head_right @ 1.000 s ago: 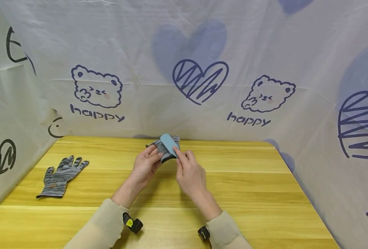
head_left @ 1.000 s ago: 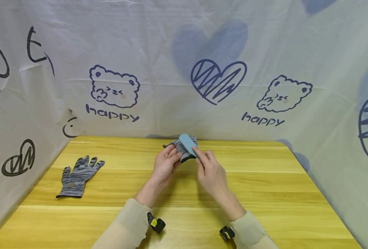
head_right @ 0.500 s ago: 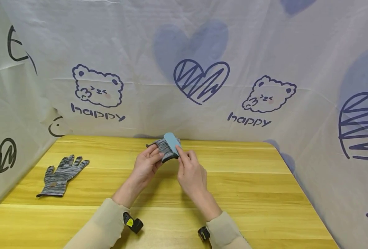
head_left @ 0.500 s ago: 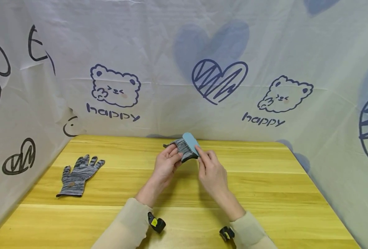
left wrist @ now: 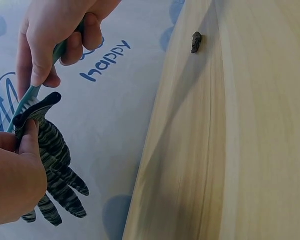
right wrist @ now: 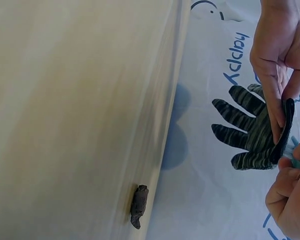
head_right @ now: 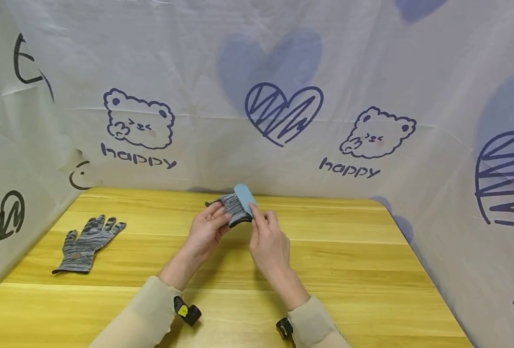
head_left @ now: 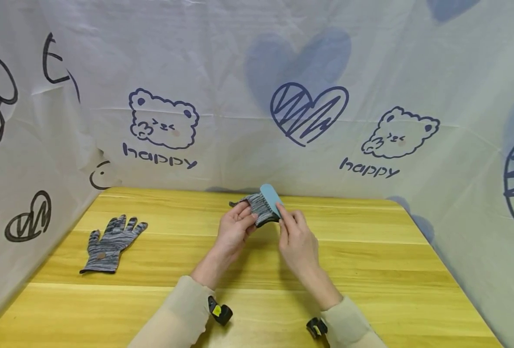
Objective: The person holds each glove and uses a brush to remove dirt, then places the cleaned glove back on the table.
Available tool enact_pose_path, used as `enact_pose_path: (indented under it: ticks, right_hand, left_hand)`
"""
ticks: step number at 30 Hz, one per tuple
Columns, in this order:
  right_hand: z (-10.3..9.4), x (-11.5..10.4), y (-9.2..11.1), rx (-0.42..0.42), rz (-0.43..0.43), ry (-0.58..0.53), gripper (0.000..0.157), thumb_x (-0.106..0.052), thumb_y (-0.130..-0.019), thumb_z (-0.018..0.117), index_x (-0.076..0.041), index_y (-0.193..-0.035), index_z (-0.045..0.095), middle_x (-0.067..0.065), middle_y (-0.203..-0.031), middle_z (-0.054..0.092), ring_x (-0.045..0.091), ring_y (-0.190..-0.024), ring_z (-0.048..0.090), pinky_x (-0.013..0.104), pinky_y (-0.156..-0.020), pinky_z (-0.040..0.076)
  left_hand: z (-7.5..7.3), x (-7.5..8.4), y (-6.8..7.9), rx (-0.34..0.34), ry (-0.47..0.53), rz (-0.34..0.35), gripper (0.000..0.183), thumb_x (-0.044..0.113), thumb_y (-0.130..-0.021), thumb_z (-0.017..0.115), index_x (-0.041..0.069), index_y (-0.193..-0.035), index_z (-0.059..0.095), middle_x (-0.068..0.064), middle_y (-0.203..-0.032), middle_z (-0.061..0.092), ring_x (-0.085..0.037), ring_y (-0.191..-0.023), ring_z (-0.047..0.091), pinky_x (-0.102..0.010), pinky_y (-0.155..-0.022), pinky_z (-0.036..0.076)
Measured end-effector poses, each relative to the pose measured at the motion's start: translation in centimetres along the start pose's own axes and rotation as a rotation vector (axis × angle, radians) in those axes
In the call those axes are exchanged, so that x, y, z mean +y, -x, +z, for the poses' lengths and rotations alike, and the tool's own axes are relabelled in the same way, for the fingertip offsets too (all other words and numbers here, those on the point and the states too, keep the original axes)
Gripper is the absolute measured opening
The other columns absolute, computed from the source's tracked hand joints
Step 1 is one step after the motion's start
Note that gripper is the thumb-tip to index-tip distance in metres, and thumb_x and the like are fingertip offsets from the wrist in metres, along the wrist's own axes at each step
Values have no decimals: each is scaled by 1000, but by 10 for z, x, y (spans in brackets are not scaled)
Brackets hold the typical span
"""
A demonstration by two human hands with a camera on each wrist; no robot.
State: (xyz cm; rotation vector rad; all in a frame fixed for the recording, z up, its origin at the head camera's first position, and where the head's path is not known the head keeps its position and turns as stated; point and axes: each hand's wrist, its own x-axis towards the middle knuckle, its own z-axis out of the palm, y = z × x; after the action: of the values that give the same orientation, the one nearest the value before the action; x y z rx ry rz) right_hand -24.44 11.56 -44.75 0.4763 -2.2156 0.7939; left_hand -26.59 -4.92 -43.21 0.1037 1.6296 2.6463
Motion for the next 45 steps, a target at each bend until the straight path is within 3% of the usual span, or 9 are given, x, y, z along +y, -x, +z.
enact_pose_path:
  ticks: [11, 19, 28, 32, 37, 45]
  right_hand:
    - [-1, 1, 1, 13, 62, 17, 42, -4, -101, 63, -8, -142, 64, 13, -104, 63, 22, -65, 59, 31, -46, 46]
    - [-1, 2, 1, 24, 92, 23, 42, -5, -102, 62, -9, -144, 62, 13, -106, 63, 23, -65, 59, 34, -45, 46]
    - [-6, 3, -2, 42, 103, 8, 41, -5, -105, 59, -5, -145, 60, 17, -108, 62, 27, -70, 61, 40, -50, 52]
    - [-8, 2, -4, 28, 55, -71, 40, -6, -105, 59, -5, -145, 60, 17, -107, 62, 25, -74, 59, 40, -56, 52]
    - [-8, 0, -5, -36, -42, -151, 40, -3, -103, 60, -5, -143, 62, 14, -104, 63, 21, -76, 57, 36, -60, 52]
    - [-8, -1, -5, -112, -63, -134, 38, -4, -102, 61, -7, -140, 65, 9, -103, 64, 17, -72, 54, 31, -57, 49]
  left_hand:
    - [2, -2, 0, -27, -28, 9, 60, -12, -101, 50, -15, -156, 26, -32, -156, 40, -31, -134, 51, -15, -83, 57]
    - [1, -3, -1, -43, -35, 10, 63, -13, -101, 48, -15, -158, 21, -33, -160, 32, -39, -144, 41, -16, -87, 56]
    - [-2, -1, -1, -5, -22, 26, 61, -14, -100, 49, -13, -157, 27, -32, -156, 39, -20, -126, 58, -16, -84, 57]
    - [-3, 1, -2, 9, -10, 30, 60, -15, -100, 48, -12, -157, 28, -31, -155, 42, -19, -123, 59, -15, -83, 57]
    - [-3, 3, -3, -12, 4, 40, 58, -15, -101, 47, -13, -156, 30, -32, -154, 43, -30, -135, 53, -18, -89, 57]
    - [-2, 4, -2, -13, 24, 44, 58, -15, -100, 47, -15, -155, 29, -33, -154, 42, -40, -142, 44, -22, -96, 56]
